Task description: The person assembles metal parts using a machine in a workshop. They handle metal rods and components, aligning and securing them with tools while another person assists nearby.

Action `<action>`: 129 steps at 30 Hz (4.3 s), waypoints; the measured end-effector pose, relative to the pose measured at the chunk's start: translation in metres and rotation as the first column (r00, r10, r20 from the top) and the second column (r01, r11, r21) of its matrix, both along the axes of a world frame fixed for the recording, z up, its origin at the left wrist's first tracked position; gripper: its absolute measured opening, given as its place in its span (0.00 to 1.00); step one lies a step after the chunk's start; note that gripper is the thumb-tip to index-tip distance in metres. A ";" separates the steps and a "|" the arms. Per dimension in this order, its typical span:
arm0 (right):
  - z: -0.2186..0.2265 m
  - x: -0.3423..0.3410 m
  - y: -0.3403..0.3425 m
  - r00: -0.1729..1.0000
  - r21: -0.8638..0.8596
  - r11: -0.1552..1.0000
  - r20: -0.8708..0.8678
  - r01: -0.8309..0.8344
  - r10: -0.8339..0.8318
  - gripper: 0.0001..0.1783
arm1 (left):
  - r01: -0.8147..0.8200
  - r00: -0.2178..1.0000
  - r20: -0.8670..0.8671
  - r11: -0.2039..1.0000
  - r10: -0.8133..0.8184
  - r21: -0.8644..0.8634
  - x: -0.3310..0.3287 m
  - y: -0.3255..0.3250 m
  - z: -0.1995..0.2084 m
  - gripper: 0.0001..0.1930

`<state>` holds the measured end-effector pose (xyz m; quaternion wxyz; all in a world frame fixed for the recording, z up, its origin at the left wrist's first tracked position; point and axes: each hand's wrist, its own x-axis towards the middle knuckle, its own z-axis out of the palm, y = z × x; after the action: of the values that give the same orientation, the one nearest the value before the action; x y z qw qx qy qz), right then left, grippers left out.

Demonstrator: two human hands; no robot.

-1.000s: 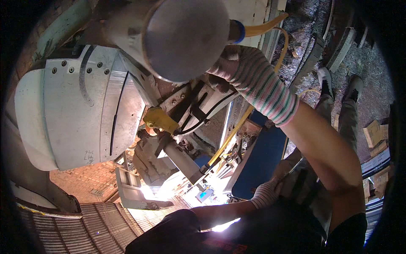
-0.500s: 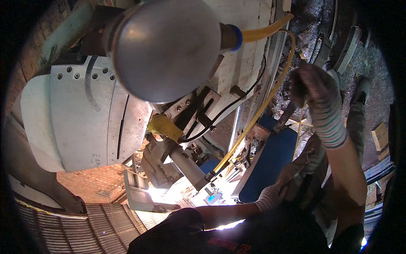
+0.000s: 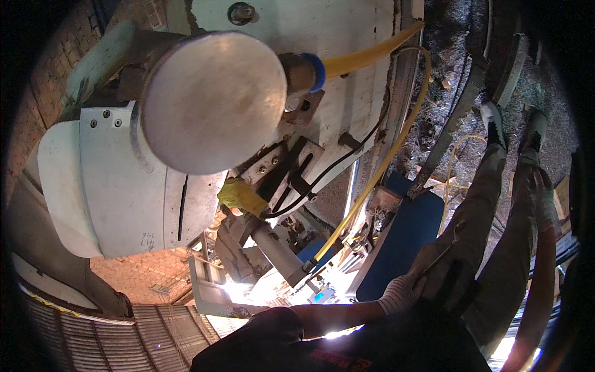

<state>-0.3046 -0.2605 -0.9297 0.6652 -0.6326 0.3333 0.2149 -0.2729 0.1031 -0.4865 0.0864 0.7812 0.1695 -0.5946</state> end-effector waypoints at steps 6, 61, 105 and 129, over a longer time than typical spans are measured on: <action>-0.061 -0.140 -0.072 0.901 -0.296 0.862 -0.276 -0.411 0.335 0.20 | -0.033 0.999 0.007 0.999 0.033 -0.018 0.009 -0.006 0.004 0.18; 0.289 -0.034 -0.176 0.905 -0.556 0.750 -0.011 -0.359 0.425 0.21 | 0.027 0.563 0.817 0.985 0.127 -0.172 0.184 0.069 0.077 0.16; 0.314 -0.075 -0.161 0.843 -0.601 0.607 -0.245 -0.519 0.478 0.16 | -0.159 0.387 0.447 0.536 0.807 -0.829 0.237 0.028 -0.114 0.26; 0.260 -0.030 -0.164 0.912 -0.338 0.857 -0.012 -0.389 0.409 0.12 | 0.136 0.271 0.656 0.647 0.705 -0.751 0.208 0.060 -0.200 0.21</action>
<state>-0.3344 -0.4244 -0.6697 0.4993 -0.7973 0.2061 0.2693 -0.0644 0.1626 -0.6861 0.5655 0.8245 0.0081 -0.0205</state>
